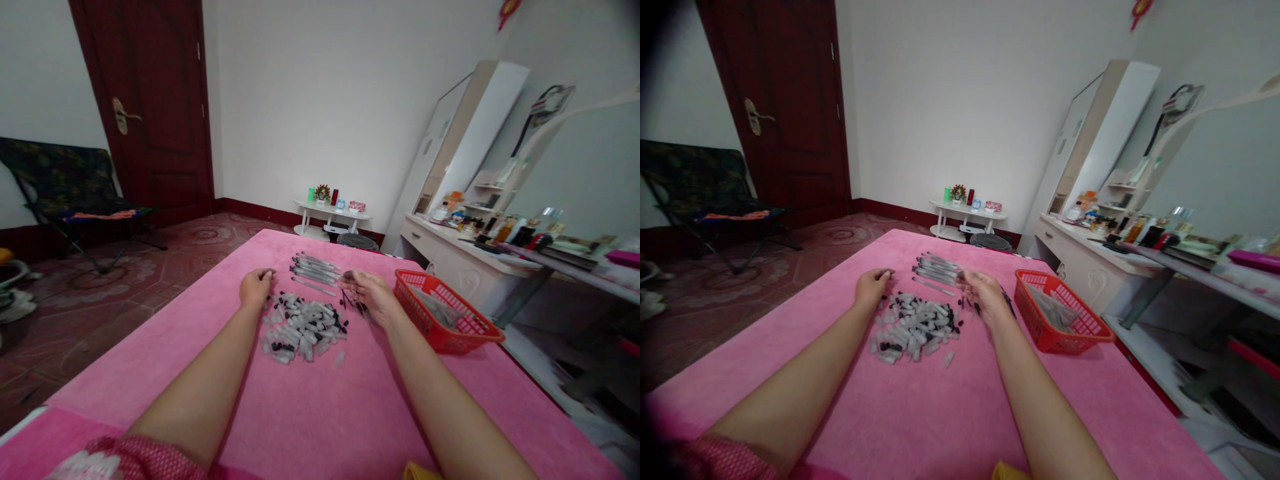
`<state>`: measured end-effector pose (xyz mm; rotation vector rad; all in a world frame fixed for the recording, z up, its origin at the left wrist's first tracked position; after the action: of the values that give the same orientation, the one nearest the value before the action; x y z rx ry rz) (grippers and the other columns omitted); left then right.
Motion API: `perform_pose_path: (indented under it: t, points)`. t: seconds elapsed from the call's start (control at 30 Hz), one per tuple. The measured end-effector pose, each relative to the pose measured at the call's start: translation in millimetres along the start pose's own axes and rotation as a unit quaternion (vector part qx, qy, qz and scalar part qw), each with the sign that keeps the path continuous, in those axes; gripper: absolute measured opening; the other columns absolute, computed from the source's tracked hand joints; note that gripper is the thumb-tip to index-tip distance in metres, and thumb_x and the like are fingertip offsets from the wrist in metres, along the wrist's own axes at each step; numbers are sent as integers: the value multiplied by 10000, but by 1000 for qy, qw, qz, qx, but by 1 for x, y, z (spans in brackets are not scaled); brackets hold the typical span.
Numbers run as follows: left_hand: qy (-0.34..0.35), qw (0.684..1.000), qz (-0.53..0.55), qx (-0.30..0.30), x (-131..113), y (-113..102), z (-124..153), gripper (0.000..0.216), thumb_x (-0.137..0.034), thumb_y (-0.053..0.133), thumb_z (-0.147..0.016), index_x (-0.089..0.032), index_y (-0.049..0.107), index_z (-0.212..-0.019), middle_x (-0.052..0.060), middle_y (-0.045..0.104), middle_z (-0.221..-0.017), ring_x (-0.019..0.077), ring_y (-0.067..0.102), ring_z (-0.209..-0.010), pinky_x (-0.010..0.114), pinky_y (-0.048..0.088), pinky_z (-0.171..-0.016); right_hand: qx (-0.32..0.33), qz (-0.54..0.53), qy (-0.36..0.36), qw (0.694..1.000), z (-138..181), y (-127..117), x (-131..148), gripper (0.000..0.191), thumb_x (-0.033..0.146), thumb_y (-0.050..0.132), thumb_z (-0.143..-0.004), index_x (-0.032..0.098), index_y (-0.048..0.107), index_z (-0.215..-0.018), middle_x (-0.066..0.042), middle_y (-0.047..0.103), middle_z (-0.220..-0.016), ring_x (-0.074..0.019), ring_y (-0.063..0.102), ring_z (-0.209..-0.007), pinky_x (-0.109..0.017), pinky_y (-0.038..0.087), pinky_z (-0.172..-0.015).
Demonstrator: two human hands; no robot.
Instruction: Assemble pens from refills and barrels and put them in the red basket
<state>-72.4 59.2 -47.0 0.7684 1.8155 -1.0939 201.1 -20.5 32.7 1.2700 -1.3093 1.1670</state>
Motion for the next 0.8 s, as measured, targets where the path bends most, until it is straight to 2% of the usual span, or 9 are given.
perform_pose_path:
  t: [0.03, 0.1, 0.17, 0.33, 0.43, 0.5, 0.57, 0.67, 0.8]
  points:
    - [1, 1000, -4, 0, 0, 0, 0, 270, -313, 517, -787, -219, 716, -944, 43, 725, -912, 176, 658, -760, 245, 471, -634, -6, 105, -20, 994, -7, 10, -8, 346, 415, 606, -768, 141, 664, -971, -122, 700, -974, -212, 653, -871, -300, 504, -727]
    - [1, 1000, -8, 0, 0, 0, -1, 257, -312, 527, -785, -226, 718, -933, 39, 726, -912, 179, 656, -811, 245, 468, -667, -21, 331, -48, 942, -21, 28, -22, 262, 267, 582, -774, 146, 675, -987, -93, 707, -966, -195, 650, -869, -288, 494, -750]
    - [1, 1000, -11, 2, 0, 1, -2, 255, -315, 524, -790, -233, 717, -936, 35, 726, -910, 179, 652, -827, 247, 464, -680, -35, 448, -52, 892, -33, 39, -30, 244, 173, 576, -741, 170, 699, -952, -80, 704, -989, -202, 634, -931, -299, 468, -818]
    - [1, 1000, -15, 11, 1, 1, -2, 259, -327, 508, -801, -242, 711, -938, 20, 728, -887, 173, 649, -806, 244, 455, -663, -62, 544, -26, 837, -45, 52, -35, 208, 138, 647, -647, 179, 727, -835, -134, 683, -1030, -299, 570, -1074, -395, 404, -913]
    - [6, 1000, -16, 12, 1, 2, -3, 256, -332, 505, -802, -245, 709, -930, 17, 727, -883, 171, 645, -820, 241, 451, -671, -68, 564, -14, 823, -45, 56, -34, 165, 110, 648, -633, 162, 717, -774, -153, 680, -1021, -301, 562, -1092, -394, 386, -932]
    - [8, 1000, -16, 13, 2, 2, -4, 256, -333, 504, -802, -243, 710, -924, 23, 725, -879, 175, 644, -820, 245, 450, -674, -75, 559, -12, 825, -43, 57, -31, 134, 114, 629, -655, 151, 704, -760, -162, 680, -1012, -299, 565, -1088, -395, 385, -930]
    - [8, 1000, -14, 13, 3, 3, -4, 256, -333, 508, -800, -235, 711, -923, 37, 723, -878, 184, 644, -820, 255, 453, -682, -77, 533, -11, 842, -40, 56, -26, 98, 159, 603, -697, 148, 684, -752, -158, 690, -967, -286, 599, -1029, -382, 421, -881]
    - [28, 1000, 4, -3, -1, 3, -2, 260, -307, 500, -806, -210, 704, -935, 58, 717, -896, 196, 642, -849, 276, 461, -732, -63, 444, 1, 894, -31, 55, -19, 156, 227, 510, -783, 148, 643, -764, -112, 708, -812, -206, 667, -772, -299, 489, -686]
    - [124, 987, 101, -13, -24, 7, 6, 259, -271, 498, -812, -184, 688, -965, 77, 696, -984, 196, 629, -926, 291, 461, -819, -46, 276, 17, 960, -14, 59, -17, 224, 290, 435, -835, 145, 603, -811, -51, 688, -682, -107, 584, -475, -205, 430, -449]
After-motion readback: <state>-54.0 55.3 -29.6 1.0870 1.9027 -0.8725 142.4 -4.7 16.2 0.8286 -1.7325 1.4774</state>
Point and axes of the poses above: each hand's wrist, its own z-axis away from the middle knuckle, its own y-axis out of the palm, x = y × z, the point moved 1 cm from there along -z, towards the middle knuckle
